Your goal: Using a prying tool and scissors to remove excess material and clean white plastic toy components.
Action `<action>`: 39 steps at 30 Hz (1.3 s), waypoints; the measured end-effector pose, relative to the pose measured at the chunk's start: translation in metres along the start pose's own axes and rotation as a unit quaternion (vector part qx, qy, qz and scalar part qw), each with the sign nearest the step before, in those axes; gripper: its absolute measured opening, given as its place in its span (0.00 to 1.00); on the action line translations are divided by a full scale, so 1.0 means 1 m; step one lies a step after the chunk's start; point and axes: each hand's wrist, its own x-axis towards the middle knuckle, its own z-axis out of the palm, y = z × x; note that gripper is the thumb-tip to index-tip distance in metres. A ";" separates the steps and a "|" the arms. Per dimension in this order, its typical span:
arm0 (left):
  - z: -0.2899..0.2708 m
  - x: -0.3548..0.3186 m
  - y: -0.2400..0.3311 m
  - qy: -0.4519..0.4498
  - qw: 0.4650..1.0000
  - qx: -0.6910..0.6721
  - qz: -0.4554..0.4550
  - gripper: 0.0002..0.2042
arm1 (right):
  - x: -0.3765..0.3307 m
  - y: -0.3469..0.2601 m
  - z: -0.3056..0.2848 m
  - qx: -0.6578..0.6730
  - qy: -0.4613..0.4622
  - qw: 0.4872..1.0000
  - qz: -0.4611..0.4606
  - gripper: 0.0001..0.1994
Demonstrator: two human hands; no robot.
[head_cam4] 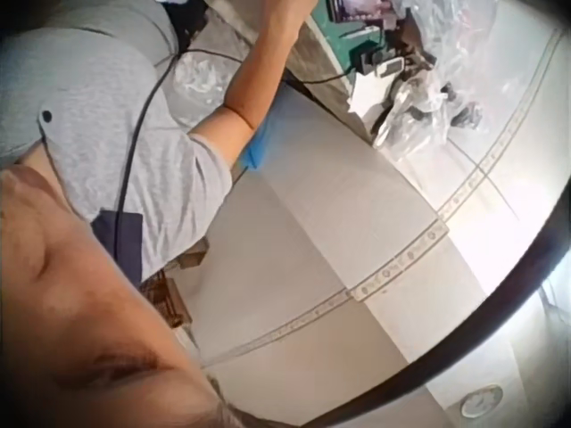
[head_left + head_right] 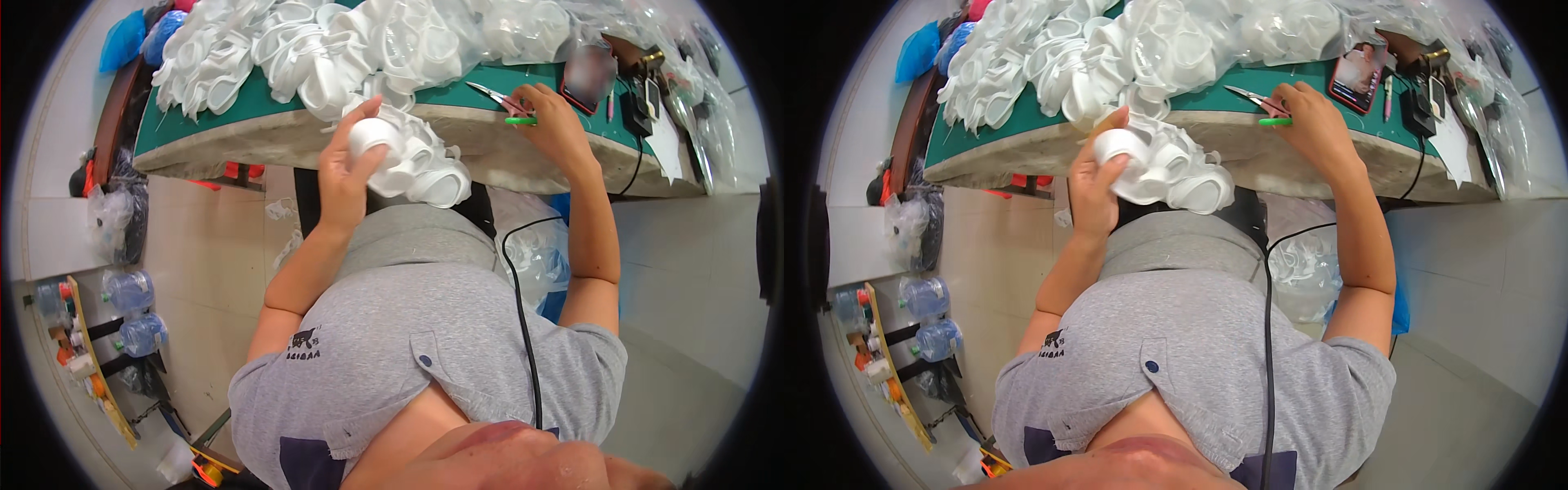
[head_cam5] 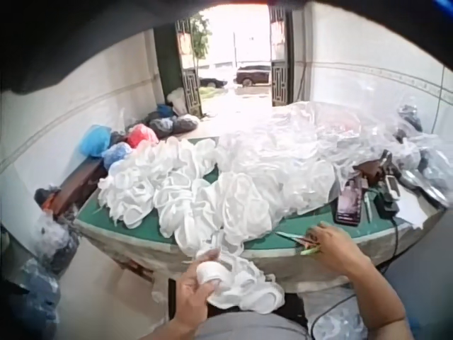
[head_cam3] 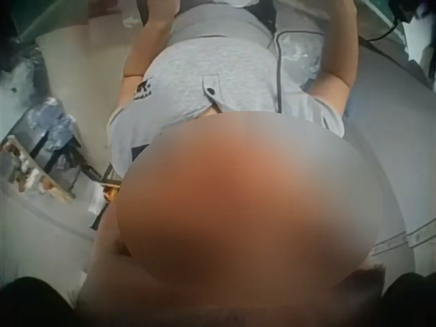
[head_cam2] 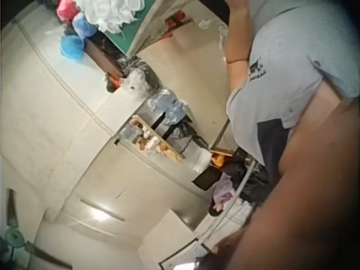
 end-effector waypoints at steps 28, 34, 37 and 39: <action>0.004 0.005 0.013 0.104 0.992 0.055 0.039 0.06 | -0.053 -0.032 -0.001 0.750 -0.315 0.578 0.065 0.27; 0.005 0.003 0.008 0.035 0.996 0.055 -0.057 0.05 | -0.049 -0.024 0.020 0.867 -0.341 0.362 0.012 0.23; 0.009 0.001 0.008 0.017 0.996 0.022 -0.080 0.05 | -0.048 -0.029 0.022 0.849 -0.346 0.399 0.003 0.23; 0.012 0.000 0.010 0.003 0.994 0.000 -0.109 0.06 | -0.049 -0.034 0.019 0.822 -0.361 0.438 0.036 0.26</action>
